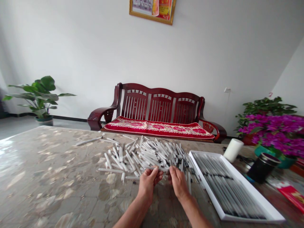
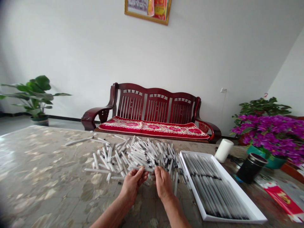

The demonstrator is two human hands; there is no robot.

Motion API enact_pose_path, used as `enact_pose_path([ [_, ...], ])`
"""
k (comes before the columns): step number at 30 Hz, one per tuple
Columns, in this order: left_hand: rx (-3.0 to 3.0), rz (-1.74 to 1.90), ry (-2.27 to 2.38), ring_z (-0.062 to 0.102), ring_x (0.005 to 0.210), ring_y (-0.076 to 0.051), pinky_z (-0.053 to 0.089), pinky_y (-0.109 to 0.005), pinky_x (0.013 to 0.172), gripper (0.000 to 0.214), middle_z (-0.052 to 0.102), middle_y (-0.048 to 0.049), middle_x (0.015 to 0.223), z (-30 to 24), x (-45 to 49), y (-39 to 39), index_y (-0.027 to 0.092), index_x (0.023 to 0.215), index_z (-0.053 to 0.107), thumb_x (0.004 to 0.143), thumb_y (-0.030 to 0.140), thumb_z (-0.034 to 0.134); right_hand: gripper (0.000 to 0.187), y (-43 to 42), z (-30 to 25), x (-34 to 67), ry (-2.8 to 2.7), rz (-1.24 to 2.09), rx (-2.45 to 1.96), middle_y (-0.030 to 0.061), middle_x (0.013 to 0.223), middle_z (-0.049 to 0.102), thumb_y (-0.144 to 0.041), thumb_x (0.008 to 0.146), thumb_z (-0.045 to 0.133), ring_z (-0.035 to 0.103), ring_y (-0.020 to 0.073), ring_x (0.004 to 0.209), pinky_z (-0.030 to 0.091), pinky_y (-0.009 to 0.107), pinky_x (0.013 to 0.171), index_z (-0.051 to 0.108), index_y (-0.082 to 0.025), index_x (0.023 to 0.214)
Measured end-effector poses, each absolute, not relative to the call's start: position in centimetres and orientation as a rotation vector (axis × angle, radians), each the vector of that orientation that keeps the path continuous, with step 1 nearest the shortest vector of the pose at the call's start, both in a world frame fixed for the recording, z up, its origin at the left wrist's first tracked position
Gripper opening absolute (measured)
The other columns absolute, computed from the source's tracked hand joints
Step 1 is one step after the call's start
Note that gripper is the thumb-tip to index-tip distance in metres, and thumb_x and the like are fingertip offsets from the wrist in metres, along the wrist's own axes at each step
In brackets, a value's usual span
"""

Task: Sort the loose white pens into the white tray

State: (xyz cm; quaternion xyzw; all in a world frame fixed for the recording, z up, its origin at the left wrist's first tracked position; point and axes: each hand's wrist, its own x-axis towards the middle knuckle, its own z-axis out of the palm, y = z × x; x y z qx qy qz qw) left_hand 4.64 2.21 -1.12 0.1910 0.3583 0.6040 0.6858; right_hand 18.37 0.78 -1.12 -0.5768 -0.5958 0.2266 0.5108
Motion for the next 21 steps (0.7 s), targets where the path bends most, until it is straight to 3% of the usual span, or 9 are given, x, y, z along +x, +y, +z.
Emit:
enact_pose_path([
  [10,0.445,1.344,0.814,0.069,0.058,-0.014,0.057,-0.021,0.056,0.026,0.070,-0.0018,0.060,-1.5,4.6,2.4,0.014,0.069,0.067,0.058,0.023,0.089,0.045,0.8,-1.3,18.3,-1.456,0.547,-1.413,-0.0019,0.056,0.057,-0.061,0.090,0.045,0.054,0.0168,0.054,0.036,0.026,0.051,0.059,-0.024,0.068],
  [17,0.573,1.324,0.784,0.069,0.059,-0.017,0.055,-0.024,0.057,0.037,0.072,-0.0036,0.061,-1.2,4.7,2.2,0.013,0.071,0.071,0.047,0.032,0.093,0.045,0.4,-0.9,17.6,-1.160,0.916,-1.289,-0.0066,0.049,0.043,-0.066,0.082,0.049,0.037,0.0124,0.039,0.029,0.025,0.040,0.047,-0.026,0.063],
  [21,0.686,1.129,0.715,0.061,0.052,-0.010,0.048,-0.017,0.050,0.034,0.072,-0.0044,0.064,-0.4,3.9,2.0,0.012,0.075,0.073,0.054,0.031,0.090,0.041,0.5,-0.9,18.5,-1.042,0.990,-1.251,-0.0077,0.046,0.039,-0.058,0.083,0.050,0.031,0.0096,0.036,0.022,0.023,0.037,0.044,-0.024,0.059],
])
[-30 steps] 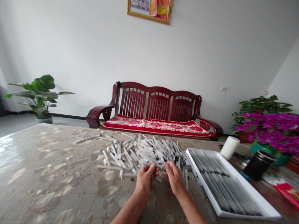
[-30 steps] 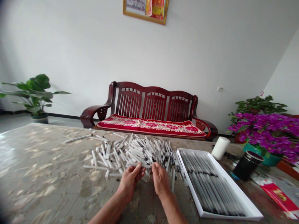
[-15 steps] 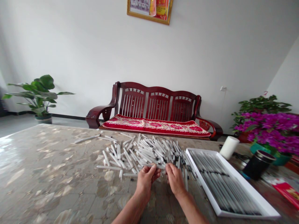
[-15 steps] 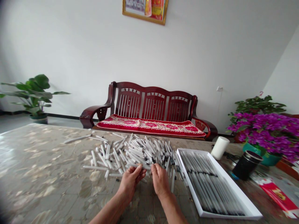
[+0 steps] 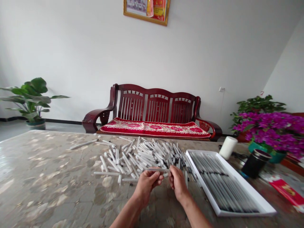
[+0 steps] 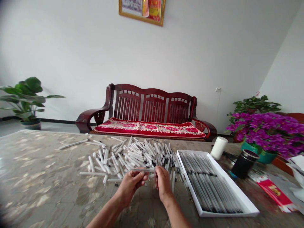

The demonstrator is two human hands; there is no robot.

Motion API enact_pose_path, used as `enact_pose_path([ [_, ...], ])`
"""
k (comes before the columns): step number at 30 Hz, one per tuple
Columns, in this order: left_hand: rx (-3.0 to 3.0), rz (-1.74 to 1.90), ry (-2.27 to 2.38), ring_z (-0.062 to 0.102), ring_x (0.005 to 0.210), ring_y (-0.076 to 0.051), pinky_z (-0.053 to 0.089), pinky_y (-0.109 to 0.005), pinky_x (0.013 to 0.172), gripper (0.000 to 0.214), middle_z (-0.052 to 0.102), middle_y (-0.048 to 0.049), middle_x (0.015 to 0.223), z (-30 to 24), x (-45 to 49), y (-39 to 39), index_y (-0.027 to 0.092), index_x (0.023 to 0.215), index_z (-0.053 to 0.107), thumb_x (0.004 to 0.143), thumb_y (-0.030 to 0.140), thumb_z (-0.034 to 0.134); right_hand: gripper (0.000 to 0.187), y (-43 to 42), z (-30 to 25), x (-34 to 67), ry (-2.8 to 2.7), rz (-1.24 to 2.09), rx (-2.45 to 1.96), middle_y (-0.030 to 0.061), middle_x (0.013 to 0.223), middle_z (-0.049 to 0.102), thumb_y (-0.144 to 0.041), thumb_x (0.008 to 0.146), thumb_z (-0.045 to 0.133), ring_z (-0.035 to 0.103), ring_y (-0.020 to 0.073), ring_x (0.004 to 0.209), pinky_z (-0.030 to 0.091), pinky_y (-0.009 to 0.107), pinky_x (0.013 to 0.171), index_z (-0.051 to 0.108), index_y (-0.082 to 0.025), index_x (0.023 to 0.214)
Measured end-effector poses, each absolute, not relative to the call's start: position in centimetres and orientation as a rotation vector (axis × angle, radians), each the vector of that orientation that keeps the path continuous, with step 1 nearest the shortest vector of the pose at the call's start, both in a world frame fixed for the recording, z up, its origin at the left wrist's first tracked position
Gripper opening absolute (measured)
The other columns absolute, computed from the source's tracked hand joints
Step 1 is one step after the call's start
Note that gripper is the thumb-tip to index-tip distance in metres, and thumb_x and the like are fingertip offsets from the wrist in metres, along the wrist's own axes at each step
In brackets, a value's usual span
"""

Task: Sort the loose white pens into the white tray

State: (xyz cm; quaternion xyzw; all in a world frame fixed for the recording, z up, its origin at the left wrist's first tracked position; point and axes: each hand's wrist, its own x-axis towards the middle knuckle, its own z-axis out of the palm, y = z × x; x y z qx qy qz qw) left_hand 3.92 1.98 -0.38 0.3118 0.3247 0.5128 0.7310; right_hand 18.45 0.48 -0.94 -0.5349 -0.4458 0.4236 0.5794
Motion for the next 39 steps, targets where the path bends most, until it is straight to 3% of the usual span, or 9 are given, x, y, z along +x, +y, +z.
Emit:
enact_pose_path([
  [4,0.691,0.849,0.671,0.038,0.035,-0.001,0.022,-0.012,0.034,0.039,0.063,-0.0005,0.055,0.1,2.7,1.4,0.011,0.072,0.070,0.070,0.050,0.077,0.040,0.3,-0.8,19.2,-1.125,1.010,-1.204,-0.0090,0.042,0.034,-0.049,0.082,0.050,0.026,0.0077,0.036,0.019,0.022,0.037,0.039,-0.024,0.054],
  [6,0.745,0.713,0.630,0.032,0.033,0.000,0.017,-0.012,0.033,0.047,0.059,0.0001,0.051,0.0,2.4,0.9,0.009,0.070,0.071,0.071,0.056,0.074,0.040,0.2,-0.7,19.2,-1.206,1.002,-1.204,-0.0093,0.041,0.033,-0.048,0.081,0.052,0.026,0.0074,0.036,0.021,0.022,0.038,0.037,-0.024,0.052],
  [8,0.801,0.636,0.623,0.031,0.032,0.001,0.018,-0.013,0.032,0.048,0.056,0.0009,0.048,-0.2,2.4,0.6,0.008,0.067,0.071,0.067,0.055,0.078,0.041,0.3,-0.6,19.2,-1.249,1.003,-1.231,-0.0090,0.041,0.036,-0.051,0.082,0.052,0.029,0.0081,0.036,0.024,0.022,0.039,0.041,-0.024,0.054],
  [11,0.754,0.689,0.635,0.035,0.033,0.000,0.024,-0.012,0.033,0.042,0.052,0.0037,0.044,-0.5,2.7,0.7,0.010,0.064,0.069,0.060,0.048,0.086,0.041,0.9,-0.9,20.1,-1.232,0.889,-1.342,-0.0044,0.052,0.053,-0.059,0.086,0.045,0.046,0.0131,0.043,0.034,0.024,0.043,0.055,-0.024,0.068],
  [13,0.648,0.858,0.637,0.042,0.038,-0.002,0.034,-0.011,0.037,0.038,0.054,0.0042,0.047,-0.4,2.8,1.3,0.012,0.067,0.070,0.055,0.042,0.090,0.035,1.5,-1.1,21.3,-1.251,0.599,-1.474,0.0014,0.069,0.065,-0.052,0.087,0.044,0.060,0.0185,0.061,0.043,0.027,0.055,0.063,-0.023,0.079],
  [15,0.543,1.085,0.654,0.052,0.046,-0.003,0.044,-0.011,0.045,0.037,0.058,0.0040,0.053,-0.2,2.6,2.0,0.013,0.073,0.072,0.052,0.036,0.092,0.024,1.8,-1.2,22.5,-1.343,0.276,-1.587,0.0055,0.086,0.071,-0.037,0.087,0.048,0.065,0.0222,0.081,0.047,0.031,0.071,0.068,-0.023,0.086],
  [20,0.391,1.394,0.763,0.058,0.050,-0.005,0.049,-0.013,0.048,0.034,0.063,0.0037,0.059,-0.2,2.1,3.1,0.015,0.072,0.068,0.052,0.027,0.093,0.023,1.3,-0.9,22.5,-1.809,0.015,-1.640,0.0032,0.095,0.071,-0.013,0.083,0.055,0.062,0.0214,0.096,0.044,0.030,0.085,0.073,-0.026,0.089],
  [27,0.391,1.457,0.840,0.064,0.059,-0.010,0.051,-0.018,0.053,0.042,0.066,0.0020,0.061,-0.7,2.5,3.1,0.015,0.065,0.064,0.044,0.036,0.093,0.013,1.0,-1.1,20.4,-2.071,-0.175,-1.698,0.0016,0.092,0.070,-0.013,0.081,0.068,0.061,0.0223,0.094,0.045,0.029,0.081,0.071,-0.026,0.085],
  [39,0.463,1.407,0.824,0.065,0.061,-0.012,0.051,-0.021,0.057,0.045,0.066,0.0030,0.061,-0.9,3.5,2.5,0.016,0.065,0.067,0.038,0.040,0.093,0.015,1.3,-2.6,19.9,-1.819,-0.187,-1.326,0.0035,0.089,0.071,-0.017,0.094,0.052,0.069,0.0189,0.086,0.051,0.027,0.076,0.066,-0.023,0.093],
])
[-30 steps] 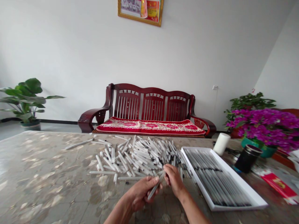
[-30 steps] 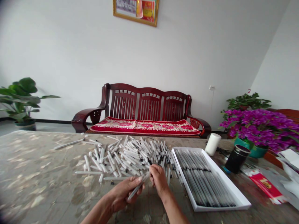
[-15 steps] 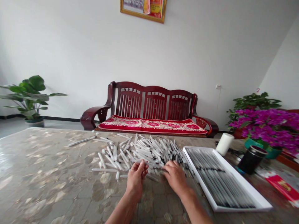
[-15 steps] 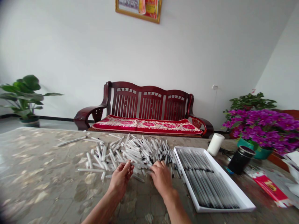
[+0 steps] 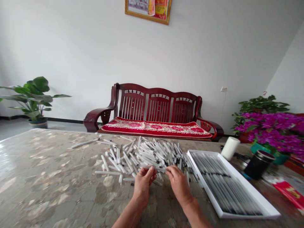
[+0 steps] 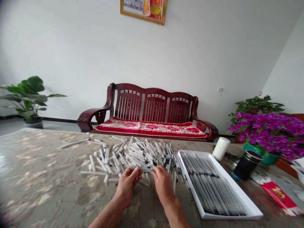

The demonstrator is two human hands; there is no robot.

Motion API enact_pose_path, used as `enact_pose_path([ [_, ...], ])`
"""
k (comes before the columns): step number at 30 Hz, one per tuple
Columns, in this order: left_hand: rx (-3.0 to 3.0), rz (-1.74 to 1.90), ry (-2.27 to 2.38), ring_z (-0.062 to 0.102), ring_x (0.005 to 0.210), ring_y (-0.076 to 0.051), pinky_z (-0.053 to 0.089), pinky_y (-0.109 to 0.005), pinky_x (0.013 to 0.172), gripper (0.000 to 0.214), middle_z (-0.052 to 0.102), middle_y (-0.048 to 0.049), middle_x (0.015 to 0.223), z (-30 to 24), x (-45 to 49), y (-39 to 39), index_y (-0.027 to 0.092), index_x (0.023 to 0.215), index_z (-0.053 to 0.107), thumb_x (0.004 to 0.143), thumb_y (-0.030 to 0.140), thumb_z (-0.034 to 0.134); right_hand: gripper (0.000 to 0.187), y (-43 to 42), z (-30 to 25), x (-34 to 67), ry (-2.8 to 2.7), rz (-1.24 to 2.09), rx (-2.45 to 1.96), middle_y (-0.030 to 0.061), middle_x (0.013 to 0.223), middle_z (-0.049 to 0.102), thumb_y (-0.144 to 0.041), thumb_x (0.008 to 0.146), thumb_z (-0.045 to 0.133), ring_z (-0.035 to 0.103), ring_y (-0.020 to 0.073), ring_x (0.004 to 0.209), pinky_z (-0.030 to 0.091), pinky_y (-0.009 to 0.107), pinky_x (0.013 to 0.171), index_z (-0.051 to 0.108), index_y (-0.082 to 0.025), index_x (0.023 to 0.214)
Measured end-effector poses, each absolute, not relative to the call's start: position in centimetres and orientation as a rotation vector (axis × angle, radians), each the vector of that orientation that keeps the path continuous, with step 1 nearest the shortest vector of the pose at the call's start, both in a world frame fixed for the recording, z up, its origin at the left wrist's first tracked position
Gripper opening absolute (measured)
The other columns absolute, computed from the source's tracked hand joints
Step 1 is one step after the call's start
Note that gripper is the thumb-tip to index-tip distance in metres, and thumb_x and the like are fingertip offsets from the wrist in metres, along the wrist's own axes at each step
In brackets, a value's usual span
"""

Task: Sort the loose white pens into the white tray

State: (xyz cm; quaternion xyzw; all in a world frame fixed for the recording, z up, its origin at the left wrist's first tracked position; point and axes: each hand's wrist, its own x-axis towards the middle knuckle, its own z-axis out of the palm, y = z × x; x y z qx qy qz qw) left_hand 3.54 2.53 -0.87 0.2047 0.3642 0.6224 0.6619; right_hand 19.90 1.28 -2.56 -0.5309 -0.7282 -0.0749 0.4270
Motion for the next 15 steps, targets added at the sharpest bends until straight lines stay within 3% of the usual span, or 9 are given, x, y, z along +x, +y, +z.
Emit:
enact_pose_path([
  [15,0.460,1.438,0.824,0.065,0.060,-0.012,0.052,-0.021,0.057,0.046,0.067,0.0022,0.060,-0.88,3.61,2.44,0.016,0.065,0.067,0.037,0.042,0.093,0.017,1.05,-2.30,19.62,-1.760,-0.215,-1.185,0.0039,0.088,0.072,-0.021,0.095,0.051,0.070,0.0178,0.082,0.055,0.026,0.075,0.068,-0.023,0.095],
])
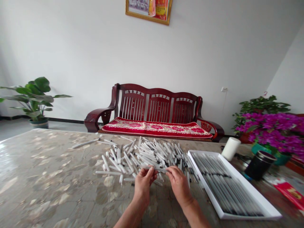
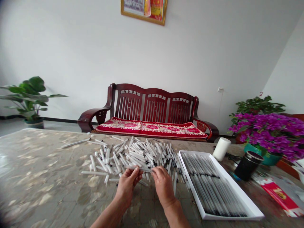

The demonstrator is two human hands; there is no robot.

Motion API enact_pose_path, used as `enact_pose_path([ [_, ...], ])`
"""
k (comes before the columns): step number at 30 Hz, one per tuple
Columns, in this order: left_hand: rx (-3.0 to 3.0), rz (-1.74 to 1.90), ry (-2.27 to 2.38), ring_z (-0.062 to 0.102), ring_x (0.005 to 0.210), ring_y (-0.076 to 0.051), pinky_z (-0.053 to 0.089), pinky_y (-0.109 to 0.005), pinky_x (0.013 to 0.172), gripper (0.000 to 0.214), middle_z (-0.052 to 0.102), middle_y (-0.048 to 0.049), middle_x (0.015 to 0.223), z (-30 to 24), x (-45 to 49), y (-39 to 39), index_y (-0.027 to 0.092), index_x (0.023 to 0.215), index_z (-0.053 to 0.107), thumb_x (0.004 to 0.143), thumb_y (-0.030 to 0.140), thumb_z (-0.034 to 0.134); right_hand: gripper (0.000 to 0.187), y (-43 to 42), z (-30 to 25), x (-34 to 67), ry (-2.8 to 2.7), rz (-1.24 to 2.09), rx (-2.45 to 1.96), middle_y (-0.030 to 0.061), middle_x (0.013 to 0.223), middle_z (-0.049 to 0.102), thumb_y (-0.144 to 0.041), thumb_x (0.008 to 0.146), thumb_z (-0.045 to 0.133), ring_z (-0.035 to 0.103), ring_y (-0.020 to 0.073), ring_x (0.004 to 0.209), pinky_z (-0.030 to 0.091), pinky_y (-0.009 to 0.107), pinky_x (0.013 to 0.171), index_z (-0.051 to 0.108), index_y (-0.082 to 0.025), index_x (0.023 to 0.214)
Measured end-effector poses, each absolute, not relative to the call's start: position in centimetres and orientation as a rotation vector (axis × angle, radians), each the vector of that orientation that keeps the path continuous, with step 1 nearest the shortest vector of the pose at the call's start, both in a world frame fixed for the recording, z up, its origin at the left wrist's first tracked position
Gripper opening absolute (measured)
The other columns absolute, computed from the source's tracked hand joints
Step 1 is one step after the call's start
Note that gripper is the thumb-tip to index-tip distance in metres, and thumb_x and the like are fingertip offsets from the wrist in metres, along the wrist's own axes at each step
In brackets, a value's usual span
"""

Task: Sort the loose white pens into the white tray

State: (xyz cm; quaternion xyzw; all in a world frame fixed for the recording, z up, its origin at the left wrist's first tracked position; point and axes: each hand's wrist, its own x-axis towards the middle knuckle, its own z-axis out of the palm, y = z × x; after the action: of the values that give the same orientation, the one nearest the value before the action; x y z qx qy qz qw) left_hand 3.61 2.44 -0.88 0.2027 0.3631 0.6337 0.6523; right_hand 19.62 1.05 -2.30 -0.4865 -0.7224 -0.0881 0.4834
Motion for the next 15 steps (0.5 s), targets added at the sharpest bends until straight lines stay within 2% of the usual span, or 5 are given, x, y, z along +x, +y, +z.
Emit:
enact_pose_path([
  [9,0.479,1.414,0.831,0.064,0.056,-0.012,0.052,-0.022,0.056,0.047,0.067,0.0018,0.058,-0.73,3.91,2.28,0.015,0.065,0.067,0.035,0.041,0.093,0.019,0.78,-2.22,19.31,-1.738,-0.167,-1.168,0.0052,0.089,0.072,-0.023,0.095,0.051,0.070,0.0178,0.084,0.056,0.027,0.076,0.070,-0.023,0.095],
  [15,0.584,1.430,0.835,0.066,0.059,-0.015,0.053,-0.025,0.059,0.045,0.069,-0.0004,0.062,-0.83,3.90,2.17,0.015,0.069,0.068,0.041,0.043,0.091,0.021,0.43,-1.70,18.98,-1.745,-0.083,-1.225,0.0062,0.088,0.073,-0.024,0.094,0.050,0.069,0.0198,0.085,0.055,0.029,0.077,0.070,-0.024,0.093],
])
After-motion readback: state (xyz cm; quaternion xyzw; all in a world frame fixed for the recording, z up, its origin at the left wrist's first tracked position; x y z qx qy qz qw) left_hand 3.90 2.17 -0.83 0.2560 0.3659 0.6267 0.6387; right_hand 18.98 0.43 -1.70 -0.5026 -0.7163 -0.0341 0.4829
